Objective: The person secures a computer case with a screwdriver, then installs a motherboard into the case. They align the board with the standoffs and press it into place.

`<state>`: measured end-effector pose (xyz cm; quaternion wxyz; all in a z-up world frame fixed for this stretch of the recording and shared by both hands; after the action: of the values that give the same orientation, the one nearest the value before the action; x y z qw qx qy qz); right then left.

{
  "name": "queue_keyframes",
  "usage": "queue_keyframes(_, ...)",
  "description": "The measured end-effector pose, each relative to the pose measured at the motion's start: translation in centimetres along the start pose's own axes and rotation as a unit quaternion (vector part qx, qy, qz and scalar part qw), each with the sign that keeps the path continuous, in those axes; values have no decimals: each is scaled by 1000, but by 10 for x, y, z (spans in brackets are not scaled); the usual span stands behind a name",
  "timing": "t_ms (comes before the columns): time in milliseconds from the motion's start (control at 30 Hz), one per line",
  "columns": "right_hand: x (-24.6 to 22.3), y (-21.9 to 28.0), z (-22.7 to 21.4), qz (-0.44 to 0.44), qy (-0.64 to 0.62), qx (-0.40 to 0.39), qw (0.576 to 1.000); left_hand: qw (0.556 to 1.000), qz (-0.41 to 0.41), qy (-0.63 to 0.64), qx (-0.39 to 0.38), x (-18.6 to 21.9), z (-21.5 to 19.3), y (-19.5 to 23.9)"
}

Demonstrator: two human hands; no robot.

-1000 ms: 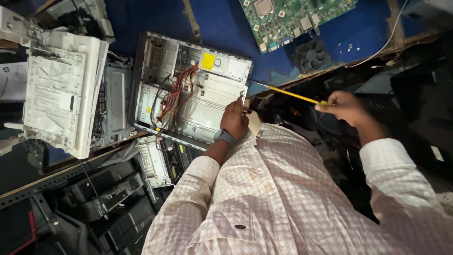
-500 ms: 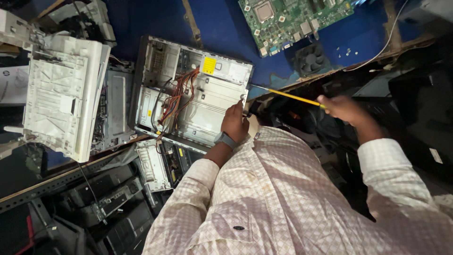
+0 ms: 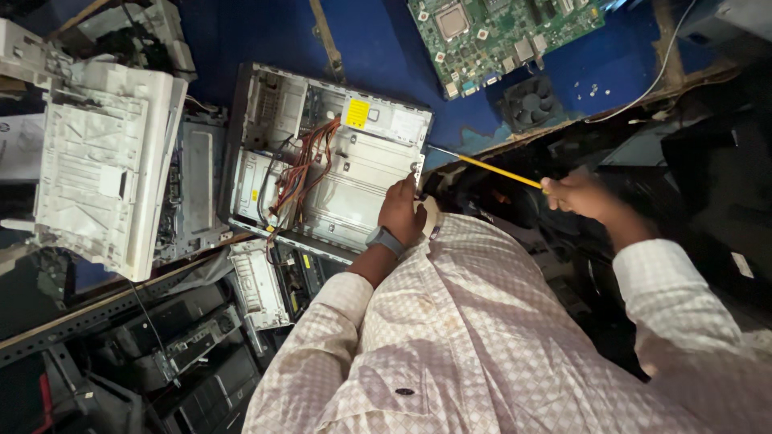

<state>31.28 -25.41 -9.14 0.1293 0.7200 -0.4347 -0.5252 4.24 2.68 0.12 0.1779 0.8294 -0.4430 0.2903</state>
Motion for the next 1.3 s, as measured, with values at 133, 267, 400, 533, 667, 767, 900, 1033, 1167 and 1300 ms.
queue_keyframes(133,20,-3,6,106,-81,-41,990,1000,4,1,9,-2,1,-2)
queue_keyframes(267,-33,30,-7,-232,69,159,957,1000,14,-4,11,-3,1,-1)
queue_keyframes(400,-67,68,-12,-277,174,298,897,999,28,-15,22,-3,3,0)
queue_keyframes(533,-70,61,-15,-178,122,222,951,1000,7,-9,-1,-8,8,0)
queue_keyframes(667,-59,42,-22,-122,128,182,967,1000,19,1,4,-10,8,0)
queue_keyframes(767,-39,26,-24,-80,123,149,978,999,35,2,10,-11,9,0)
queue_keyframes(900,-14,7,-9,-99,4,86,991,998,59,-9,29,-7,5,-1)
queue_keyframes(1033,22,19,9,-105,-23,92,990,999,-35,16,0,-1,1,-5)
queue_keyframes(1167,54,60,25,-48,-161,104,980,994,41,2,103,30,-28,0)
queue_keyframes(1300,47,80,65,-24,-283,58,957,989,87,104,53,50,-39,-6)
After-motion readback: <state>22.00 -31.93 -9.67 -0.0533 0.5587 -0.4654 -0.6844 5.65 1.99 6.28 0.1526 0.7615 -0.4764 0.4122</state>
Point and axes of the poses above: each hand's wrist, its own y-axis away from the middle knuckle, its own z-axis out of the palm, x = y × z, the point moved 5 cm from there along -y, towards the middle knuckle, and after that the axes turned 7 degrees about x, right-handed, at the moved point
